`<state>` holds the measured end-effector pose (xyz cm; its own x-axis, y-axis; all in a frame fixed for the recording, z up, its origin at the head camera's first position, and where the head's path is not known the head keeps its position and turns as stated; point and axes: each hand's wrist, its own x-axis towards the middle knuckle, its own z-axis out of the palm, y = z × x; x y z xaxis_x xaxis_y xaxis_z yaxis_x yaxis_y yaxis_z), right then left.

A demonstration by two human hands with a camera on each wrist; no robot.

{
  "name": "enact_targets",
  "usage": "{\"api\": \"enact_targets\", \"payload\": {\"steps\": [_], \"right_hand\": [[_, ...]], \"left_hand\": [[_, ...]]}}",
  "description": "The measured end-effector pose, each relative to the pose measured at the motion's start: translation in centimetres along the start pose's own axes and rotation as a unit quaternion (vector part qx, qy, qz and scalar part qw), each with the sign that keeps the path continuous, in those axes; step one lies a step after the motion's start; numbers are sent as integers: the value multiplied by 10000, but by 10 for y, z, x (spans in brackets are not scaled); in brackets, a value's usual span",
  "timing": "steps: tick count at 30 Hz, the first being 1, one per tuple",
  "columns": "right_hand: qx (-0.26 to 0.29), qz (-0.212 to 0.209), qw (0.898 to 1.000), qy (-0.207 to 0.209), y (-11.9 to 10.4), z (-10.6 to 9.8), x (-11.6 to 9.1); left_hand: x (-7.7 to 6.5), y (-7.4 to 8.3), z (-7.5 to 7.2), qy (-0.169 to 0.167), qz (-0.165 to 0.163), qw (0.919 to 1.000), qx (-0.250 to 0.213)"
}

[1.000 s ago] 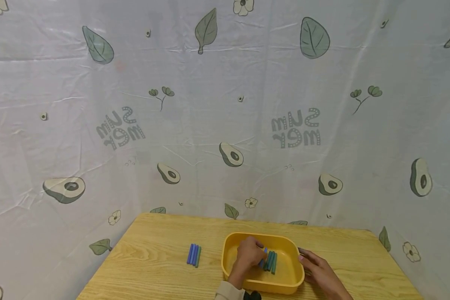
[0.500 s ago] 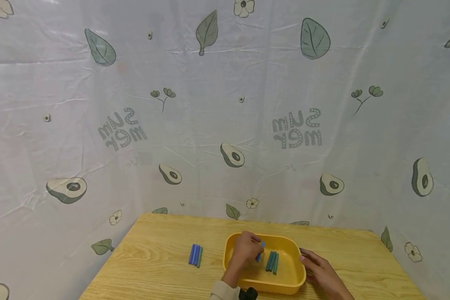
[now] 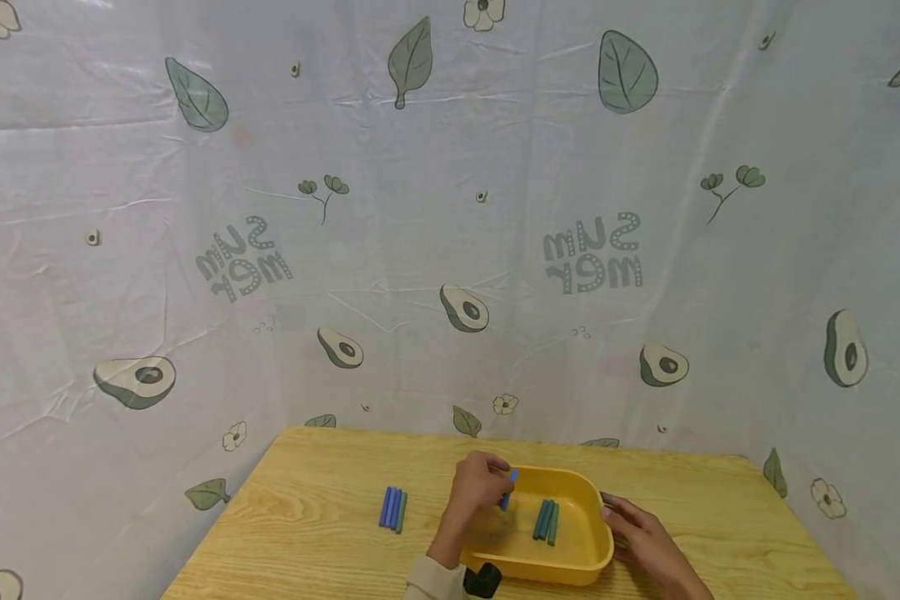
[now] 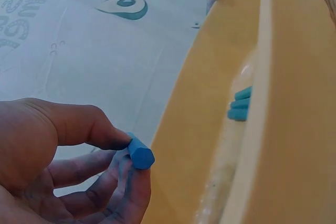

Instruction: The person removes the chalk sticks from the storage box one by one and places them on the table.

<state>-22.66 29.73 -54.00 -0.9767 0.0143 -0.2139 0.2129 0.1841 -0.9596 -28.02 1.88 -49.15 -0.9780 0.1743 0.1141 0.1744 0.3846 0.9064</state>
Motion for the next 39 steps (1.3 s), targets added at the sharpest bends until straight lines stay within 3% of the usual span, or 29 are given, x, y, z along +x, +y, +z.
{"api": "enact_targets", "payload": {"steps": [15,23,39], "right_hand": [[-43,18,10000,18,0,0,0],[-68,41,10000,54,0,0,0],[-73,29,10000,17,-2,0,-2]], "left_hand": [[-2,-6,-28,91,-109,9991,-411],[-4,-10,-47,321,-21,9992,-250],[-12,-22,-83,647,-291,9971,-275]]}}
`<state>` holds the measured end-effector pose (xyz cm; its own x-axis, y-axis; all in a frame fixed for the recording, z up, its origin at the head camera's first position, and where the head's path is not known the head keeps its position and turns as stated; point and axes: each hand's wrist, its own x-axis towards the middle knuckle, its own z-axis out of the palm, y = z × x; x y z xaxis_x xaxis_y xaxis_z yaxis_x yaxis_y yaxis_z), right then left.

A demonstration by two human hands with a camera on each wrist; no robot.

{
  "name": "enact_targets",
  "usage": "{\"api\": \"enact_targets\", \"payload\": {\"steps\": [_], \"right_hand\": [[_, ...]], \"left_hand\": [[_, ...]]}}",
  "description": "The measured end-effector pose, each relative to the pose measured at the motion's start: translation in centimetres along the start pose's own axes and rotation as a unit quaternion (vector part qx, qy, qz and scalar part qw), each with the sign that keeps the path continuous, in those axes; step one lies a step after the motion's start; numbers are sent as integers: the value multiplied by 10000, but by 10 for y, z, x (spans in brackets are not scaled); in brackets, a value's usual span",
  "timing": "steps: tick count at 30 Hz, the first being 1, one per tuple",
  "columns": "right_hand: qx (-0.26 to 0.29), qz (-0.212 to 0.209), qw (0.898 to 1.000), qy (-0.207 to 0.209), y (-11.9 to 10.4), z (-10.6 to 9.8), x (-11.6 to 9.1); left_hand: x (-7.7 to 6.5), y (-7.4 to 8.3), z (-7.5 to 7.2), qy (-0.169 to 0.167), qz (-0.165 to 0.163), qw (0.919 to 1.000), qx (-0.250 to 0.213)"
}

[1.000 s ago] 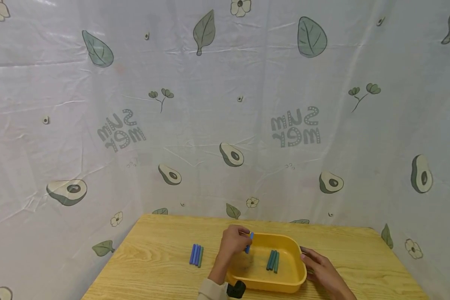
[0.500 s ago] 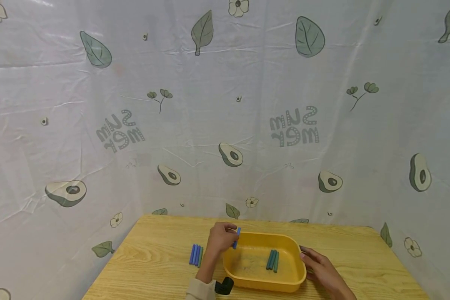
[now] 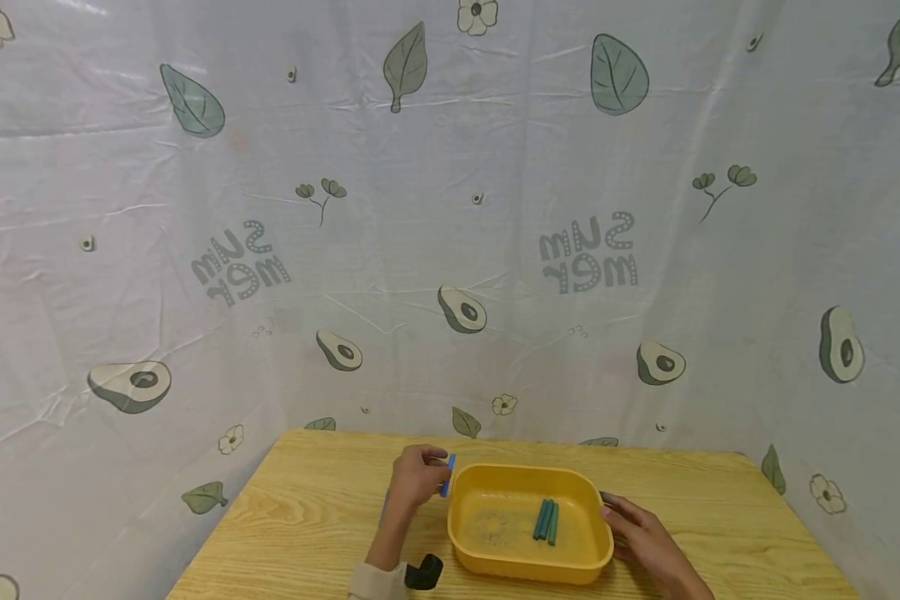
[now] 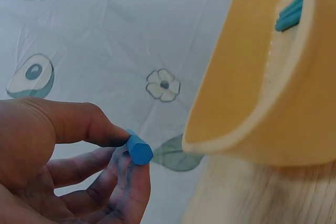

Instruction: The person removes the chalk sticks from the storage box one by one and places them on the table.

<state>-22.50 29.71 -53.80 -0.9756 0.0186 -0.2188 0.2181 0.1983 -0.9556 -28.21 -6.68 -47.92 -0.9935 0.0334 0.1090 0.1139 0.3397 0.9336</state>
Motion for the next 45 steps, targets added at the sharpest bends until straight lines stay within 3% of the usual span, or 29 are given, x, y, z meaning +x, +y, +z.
{"api": "enact_targets", "payload": {"steps": [6,23,28,45], "right_hand": [[-67,10,10000,54,1,-2,1],[-39,-70,10000,19,3,-2,0],[-15,-95,9999,-55,5,-2,0],[-109,-88,9998,-156,3,-3,-2]], "left_hand": [[-1,-9,-10,29,-6,10000,-32],[-2,-62,-55,66,-288,9994,158],[-2,-72,-68,222,-437,9985,244],[1,-100,-78,599,-388,9926,984]]}}
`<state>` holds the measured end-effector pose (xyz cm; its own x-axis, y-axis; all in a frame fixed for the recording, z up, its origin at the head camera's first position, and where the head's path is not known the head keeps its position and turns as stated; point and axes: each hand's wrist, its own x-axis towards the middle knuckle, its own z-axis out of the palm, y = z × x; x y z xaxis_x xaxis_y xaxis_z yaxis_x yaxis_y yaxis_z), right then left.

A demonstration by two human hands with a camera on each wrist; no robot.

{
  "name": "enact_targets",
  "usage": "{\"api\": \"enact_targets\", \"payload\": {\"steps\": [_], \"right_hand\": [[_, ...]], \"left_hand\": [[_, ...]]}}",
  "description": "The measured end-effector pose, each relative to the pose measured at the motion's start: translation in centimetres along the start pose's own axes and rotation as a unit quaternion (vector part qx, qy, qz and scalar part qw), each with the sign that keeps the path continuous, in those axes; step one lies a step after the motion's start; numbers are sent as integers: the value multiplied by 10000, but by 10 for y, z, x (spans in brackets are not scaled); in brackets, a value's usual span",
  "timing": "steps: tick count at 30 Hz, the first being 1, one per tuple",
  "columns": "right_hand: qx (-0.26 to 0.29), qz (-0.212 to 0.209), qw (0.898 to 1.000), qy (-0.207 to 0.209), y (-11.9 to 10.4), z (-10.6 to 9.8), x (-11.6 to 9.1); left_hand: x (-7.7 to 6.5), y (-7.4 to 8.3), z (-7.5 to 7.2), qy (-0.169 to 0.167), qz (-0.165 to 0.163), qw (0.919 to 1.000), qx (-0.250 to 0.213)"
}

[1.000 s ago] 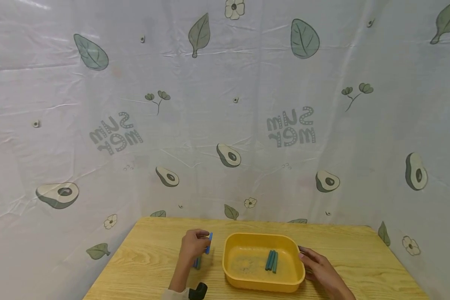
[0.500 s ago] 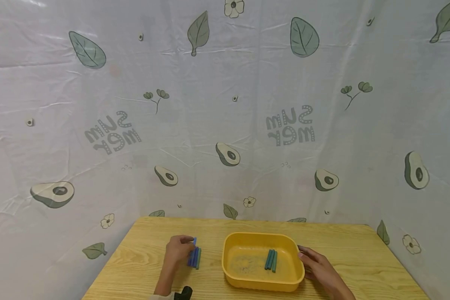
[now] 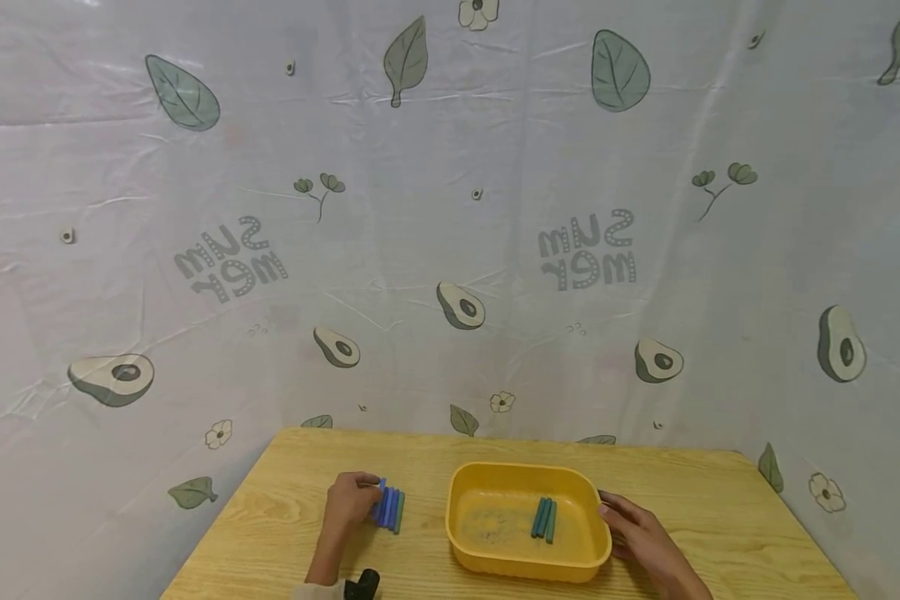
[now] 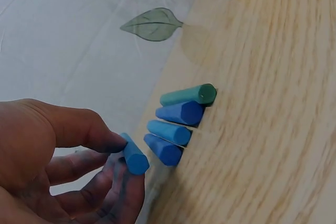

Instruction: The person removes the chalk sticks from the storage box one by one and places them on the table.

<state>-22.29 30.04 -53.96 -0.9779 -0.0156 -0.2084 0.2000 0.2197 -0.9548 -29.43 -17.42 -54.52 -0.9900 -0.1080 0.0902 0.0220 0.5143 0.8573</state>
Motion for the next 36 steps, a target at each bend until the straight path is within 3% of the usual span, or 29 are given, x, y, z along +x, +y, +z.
{"api": "enact_targets", "payload": {"steps": [10,30,36], "right_hand": [[13,64,9999,142,-2,0,2],[-1,10,10000,90,1,0,2],[4,-72,10000,32,2,-2,5]], "left_hand": [[3,-4,2,115,103,9984,537],[-5,3,2,-9,-111,9995,296],[-7,10,4,127,29,9995,278]]}}
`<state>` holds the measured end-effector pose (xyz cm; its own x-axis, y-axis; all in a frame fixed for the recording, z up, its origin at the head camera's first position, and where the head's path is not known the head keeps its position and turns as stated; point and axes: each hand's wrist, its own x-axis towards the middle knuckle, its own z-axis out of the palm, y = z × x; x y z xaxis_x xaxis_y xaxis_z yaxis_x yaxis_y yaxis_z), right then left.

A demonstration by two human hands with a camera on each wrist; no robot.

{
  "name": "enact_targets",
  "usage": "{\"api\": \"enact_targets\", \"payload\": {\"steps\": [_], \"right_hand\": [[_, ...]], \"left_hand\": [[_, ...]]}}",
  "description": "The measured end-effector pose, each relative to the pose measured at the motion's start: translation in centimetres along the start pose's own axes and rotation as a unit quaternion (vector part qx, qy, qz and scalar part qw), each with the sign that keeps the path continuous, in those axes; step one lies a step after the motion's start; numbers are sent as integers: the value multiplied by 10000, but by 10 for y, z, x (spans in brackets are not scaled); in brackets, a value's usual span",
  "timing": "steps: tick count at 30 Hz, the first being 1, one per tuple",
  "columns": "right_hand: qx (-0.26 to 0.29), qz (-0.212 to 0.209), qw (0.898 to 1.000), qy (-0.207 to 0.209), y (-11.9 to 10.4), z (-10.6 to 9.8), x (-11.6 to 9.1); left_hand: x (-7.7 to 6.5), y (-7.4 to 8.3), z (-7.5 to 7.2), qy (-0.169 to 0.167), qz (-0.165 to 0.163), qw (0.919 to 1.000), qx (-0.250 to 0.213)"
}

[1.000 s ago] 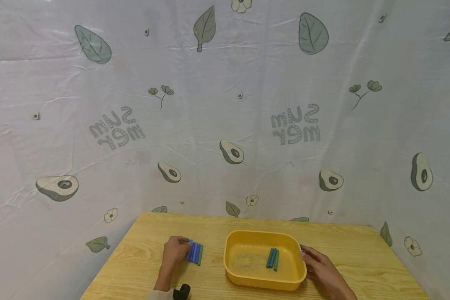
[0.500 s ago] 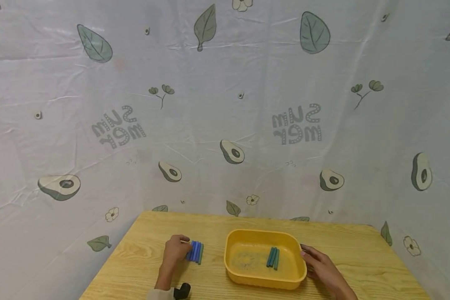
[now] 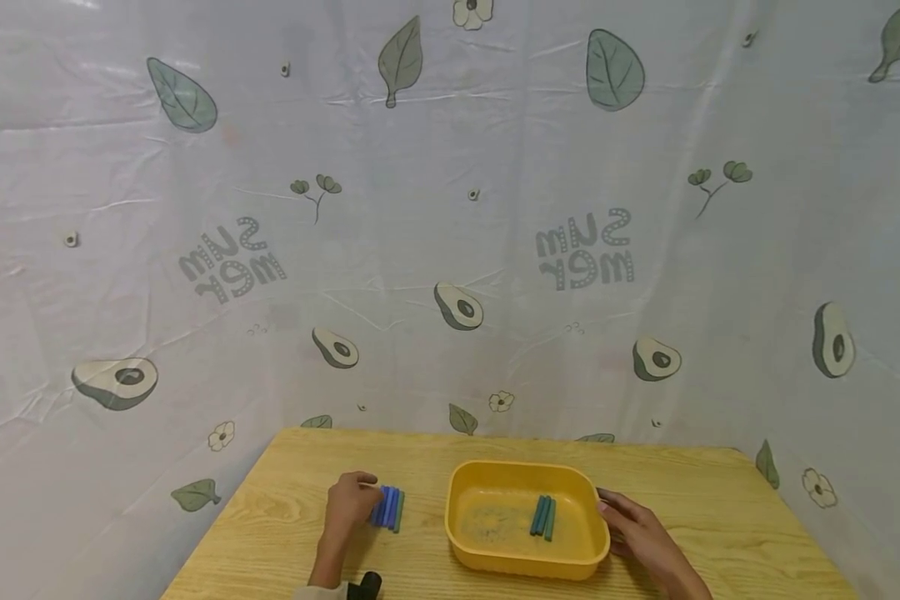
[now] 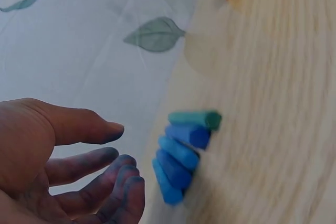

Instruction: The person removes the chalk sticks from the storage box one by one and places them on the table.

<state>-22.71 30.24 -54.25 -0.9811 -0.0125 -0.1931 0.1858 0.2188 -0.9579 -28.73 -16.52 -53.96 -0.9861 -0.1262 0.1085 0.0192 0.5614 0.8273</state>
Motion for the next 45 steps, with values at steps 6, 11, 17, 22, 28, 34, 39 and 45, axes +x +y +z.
{"api": "enact_targets", "payload": {"steps": [6,11,17,22,28,34,39,45], "right_hand": [[80,-26,10000,43,-2,1,-1],[108,-52,9999,-53,0,1,-1],[82,24,9999,96,1,3,-2],[48,48,9999,142,1,3,-3],[-29,-6,10000,72,0,3,-3],[-9,2,9999,121,-1,3,-3],[13,-4,9999,156,-1,3,-2],[28,-59,10000,50,0,2,-2]], "left_hand": [[-4,21,5,58,381,9992,-145],[-11,38,15,-119,664,9969,-402],[-12,60,28,-268,881,9936,-651],[-15,74,35,-368,954,9917,-783],[-18,90,45,-436,913,9913,-847],[-19,103,60,-584,924,9892,-972],[-23,113,73,-795,961,9851,-1187],[-29,122,88,-966,946,9818,-1333]]}}
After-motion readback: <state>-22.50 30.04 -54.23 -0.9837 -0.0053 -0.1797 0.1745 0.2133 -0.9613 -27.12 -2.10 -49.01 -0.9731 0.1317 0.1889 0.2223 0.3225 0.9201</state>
